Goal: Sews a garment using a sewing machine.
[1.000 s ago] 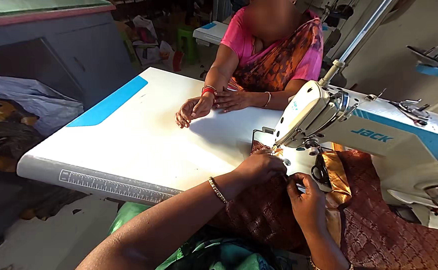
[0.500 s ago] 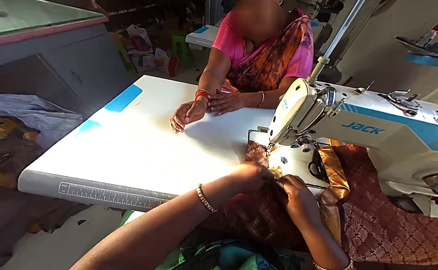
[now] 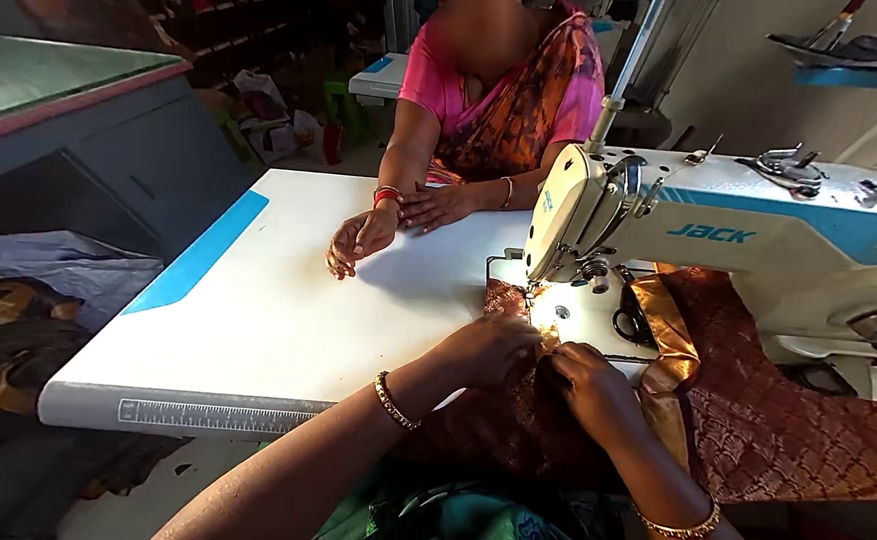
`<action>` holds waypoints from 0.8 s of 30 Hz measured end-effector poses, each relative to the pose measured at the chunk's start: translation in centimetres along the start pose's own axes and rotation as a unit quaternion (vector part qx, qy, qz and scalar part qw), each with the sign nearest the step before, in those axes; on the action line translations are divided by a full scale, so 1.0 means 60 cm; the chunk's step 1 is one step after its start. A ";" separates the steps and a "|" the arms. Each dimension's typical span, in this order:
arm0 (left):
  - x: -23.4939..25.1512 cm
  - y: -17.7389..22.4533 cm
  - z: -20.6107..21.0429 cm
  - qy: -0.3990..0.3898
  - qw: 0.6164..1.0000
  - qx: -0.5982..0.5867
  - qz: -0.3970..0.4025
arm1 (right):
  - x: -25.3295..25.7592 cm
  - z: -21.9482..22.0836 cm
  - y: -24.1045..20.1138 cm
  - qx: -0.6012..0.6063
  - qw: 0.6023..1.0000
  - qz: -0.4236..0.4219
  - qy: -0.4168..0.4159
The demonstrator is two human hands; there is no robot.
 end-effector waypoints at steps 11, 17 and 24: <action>-0.026 0.003 0.022 0.004 0.999 0.019 0.043 | -0.013 -0.007 0.009 0.048 0.997 -0.009 -0.054; -0.031 0.007 0.029 0.000 0.998 0.057 0.037 | -0.024 -0.053 0.067 0.062 0.988 0.135 0.031; -0.028 -0.006 0.030 -0.037 0.999 0.024 0.029 | -0.005 -0.013 0.081 0.057 0.942 0.294 -0.149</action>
Point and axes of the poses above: each hand's wrist, its own x-axis towards the middle knuckle, its own z-axis out of the palm, y = z × x, the point moved 9 cm from there along x, towards the middle knuckle, and after that the axes turned 6 degrees about -z, right-handed, at the moved point
